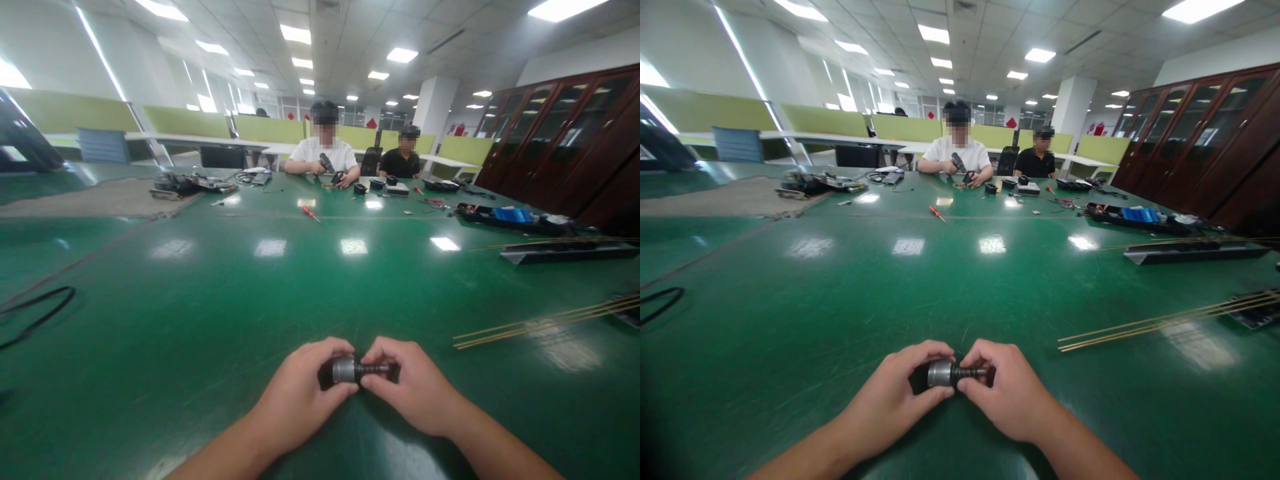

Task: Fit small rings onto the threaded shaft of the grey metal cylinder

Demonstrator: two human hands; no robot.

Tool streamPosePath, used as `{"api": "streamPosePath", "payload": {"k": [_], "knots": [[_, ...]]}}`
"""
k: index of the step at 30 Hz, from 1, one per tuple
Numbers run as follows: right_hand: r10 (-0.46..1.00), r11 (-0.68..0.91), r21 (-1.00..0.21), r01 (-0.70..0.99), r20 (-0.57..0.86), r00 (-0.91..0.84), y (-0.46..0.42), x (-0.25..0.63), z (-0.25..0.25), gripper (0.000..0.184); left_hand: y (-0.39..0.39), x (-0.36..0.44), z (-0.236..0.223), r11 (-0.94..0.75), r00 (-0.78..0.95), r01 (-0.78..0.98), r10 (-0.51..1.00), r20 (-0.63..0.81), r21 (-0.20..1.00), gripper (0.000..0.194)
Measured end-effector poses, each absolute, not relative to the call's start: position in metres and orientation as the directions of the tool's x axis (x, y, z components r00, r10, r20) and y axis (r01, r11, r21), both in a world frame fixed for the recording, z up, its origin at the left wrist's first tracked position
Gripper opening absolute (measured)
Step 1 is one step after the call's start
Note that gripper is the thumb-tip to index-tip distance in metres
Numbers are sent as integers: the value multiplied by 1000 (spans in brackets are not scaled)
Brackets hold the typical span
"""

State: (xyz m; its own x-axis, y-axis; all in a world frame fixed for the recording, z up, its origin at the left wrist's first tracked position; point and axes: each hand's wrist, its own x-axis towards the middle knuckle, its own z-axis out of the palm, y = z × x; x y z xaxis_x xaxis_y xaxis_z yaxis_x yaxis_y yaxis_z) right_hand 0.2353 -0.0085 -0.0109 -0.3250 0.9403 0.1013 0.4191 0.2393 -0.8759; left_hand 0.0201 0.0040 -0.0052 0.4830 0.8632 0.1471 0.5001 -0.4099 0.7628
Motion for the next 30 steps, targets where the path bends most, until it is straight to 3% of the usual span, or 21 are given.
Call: {"api": "streamPosePath", "payload": {"k": [30], "knots": [[947, 202, -907, 368, 85, -309, -9, 236, -11, 4, 3, 20, -1, -386, 481, 525, 870, 110, 758, 24]]}}
